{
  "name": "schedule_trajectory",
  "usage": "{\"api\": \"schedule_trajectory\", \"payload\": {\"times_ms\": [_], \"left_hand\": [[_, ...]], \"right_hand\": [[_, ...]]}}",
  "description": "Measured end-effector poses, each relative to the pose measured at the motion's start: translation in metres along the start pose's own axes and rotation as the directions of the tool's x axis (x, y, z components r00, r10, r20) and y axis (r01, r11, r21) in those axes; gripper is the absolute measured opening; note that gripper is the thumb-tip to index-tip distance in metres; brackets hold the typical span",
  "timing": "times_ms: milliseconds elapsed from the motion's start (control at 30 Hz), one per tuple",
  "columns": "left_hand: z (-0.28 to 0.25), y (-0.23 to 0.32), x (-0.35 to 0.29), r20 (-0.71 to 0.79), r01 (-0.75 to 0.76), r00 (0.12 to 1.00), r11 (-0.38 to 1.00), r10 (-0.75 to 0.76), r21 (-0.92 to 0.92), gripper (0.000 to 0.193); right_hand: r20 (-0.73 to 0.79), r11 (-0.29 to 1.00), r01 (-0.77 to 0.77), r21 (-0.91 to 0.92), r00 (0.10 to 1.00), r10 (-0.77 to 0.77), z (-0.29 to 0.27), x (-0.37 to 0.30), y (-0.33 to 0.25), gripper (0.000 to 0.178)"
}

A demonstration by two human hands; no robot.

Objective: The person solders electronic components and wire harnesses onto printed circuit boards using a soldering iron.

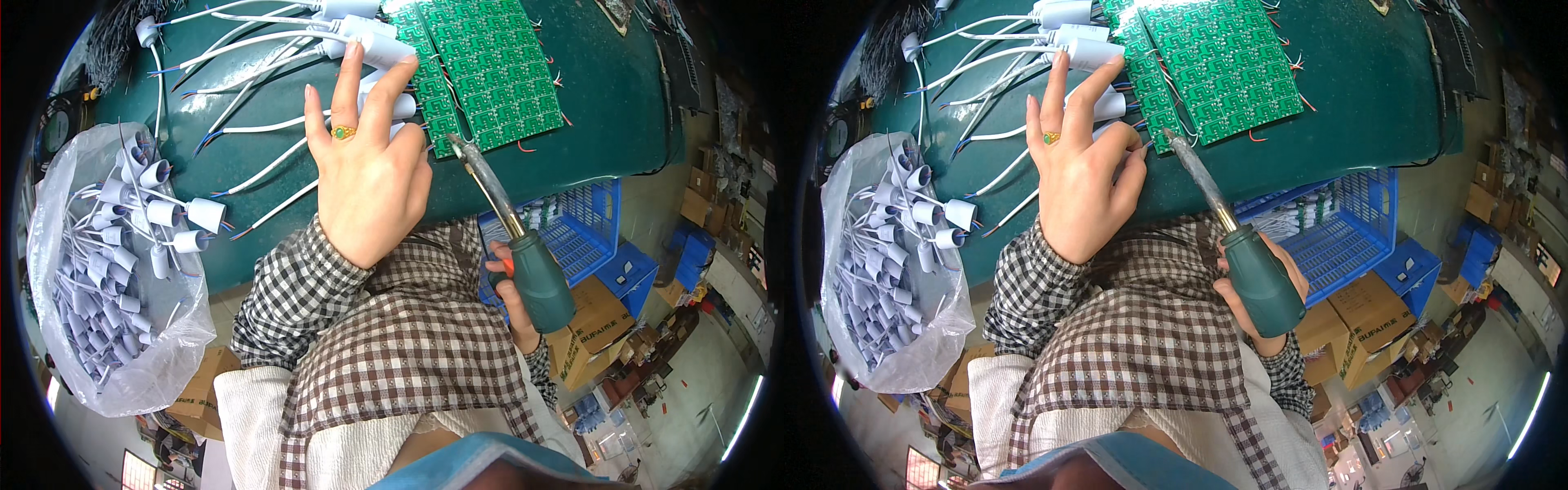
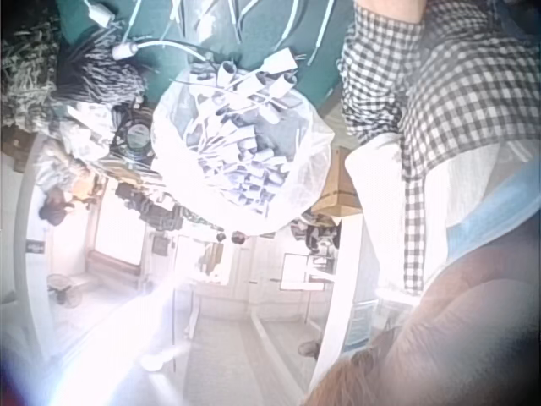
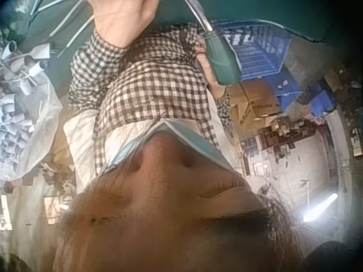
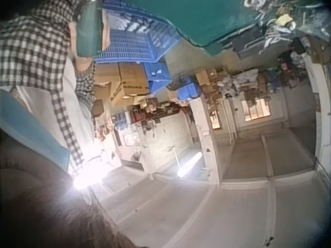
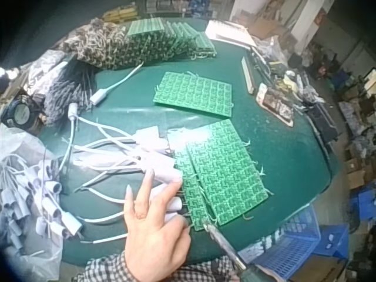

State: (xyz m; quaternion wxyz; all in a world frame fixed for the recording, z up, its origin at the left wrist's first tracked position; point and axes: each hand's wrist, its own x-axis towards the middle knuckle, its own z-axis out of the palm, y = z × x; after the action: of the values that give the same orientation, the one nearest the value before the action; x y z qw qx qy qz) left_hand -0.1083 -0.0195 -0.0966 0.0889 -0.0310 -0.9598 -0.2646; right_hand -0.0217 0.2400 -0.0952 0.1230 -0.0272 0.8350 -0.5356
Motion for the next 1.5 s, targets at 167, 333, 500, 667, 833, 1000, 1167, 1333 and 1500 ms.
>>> {"api": "schedule_trajectory", "payload": {"times_ms": [167, 333, 500, 667, 833, 1000, 1167, 1333, 1500], "left_hand": [[0.0, 0.0, -0.001, 0.005, 0.005, 1.0, 1.0, -0.005, 0.001, 0.006], [0.0, -0.001, -0.002, 0.009, 0.008, 1.0, 1.0, -0.008, -0.012, 0.006], [0.004, -0.003, -0.002, -0.013, -0.002, 1.0, 1.0, 0.002, -0.022, 0.007], [0.004, -0.003, -0.003, -0.015, -0.004, 1.0, 1.0, 0.003, -0.023, 0.007], [0.005, -0.003, -0.002, -0.028, -0.004, 1.0, 1.0, 0.003, -0.029, 0.007], [0.009, -0.005, -0.003, -0.062, 0.006, 0.998, 0.998, -0.011, -0.067, 0.008], [0.013, -0.003, -0.003, -0.08, 0.003, 0.997, 0.999, -0.006, -0.035, 0.009], [0.016, -0.004, -0.002, -0.149, -0.154, 0.974, 0.98, 0.172, 0.123, 0.012], [0.005, -0.012, 0.008, -0.029, -0.143, 0.989, 0.989, 0.142, -0.042, 0.008]], "right_hand": [[0.032, 0.972, 0.032, -0.233, 0.999, -0.025, -0.004, 0.003, -0.005, 0.068], [-0.001, 0.977, 0.044, -0.207, 0.999, -0.045, -0.002, 0.003, -0.003, 0.068], [-0.039, 0.988, 0.036, -0.148, 0.998, -0.042, 0.001, 0.003, -0.002, 0.068], [-0.011, 0.985, 0.055, -0.165, 0.998, -0.058, 0.0, 0.006, -0.004, 0.07], [-0.018, 0.986, 0.067, -0.153, 0.997, -0.07, 0.0, 0.005, -0.002, 0.069], [-0.043, 0.991, 0.06, -0.122, 0.997, -0.066, 0.0, 0.002, 0.002, 0.069], [-0.015, 0.987, 0.075, -0.139, 0.997, -0.078, 0.001, 0.005, -0.001, 0.07], [-0.068, 0.993, 0.07, -0.1, 0.995, -0.077, 0.004, 0.002, 0.002, 0.069], [-0.051, 0.995, 0.037, -0.091, 0.998, -0.042, 0.002, 0.001, 0.001, 0.07]]}}
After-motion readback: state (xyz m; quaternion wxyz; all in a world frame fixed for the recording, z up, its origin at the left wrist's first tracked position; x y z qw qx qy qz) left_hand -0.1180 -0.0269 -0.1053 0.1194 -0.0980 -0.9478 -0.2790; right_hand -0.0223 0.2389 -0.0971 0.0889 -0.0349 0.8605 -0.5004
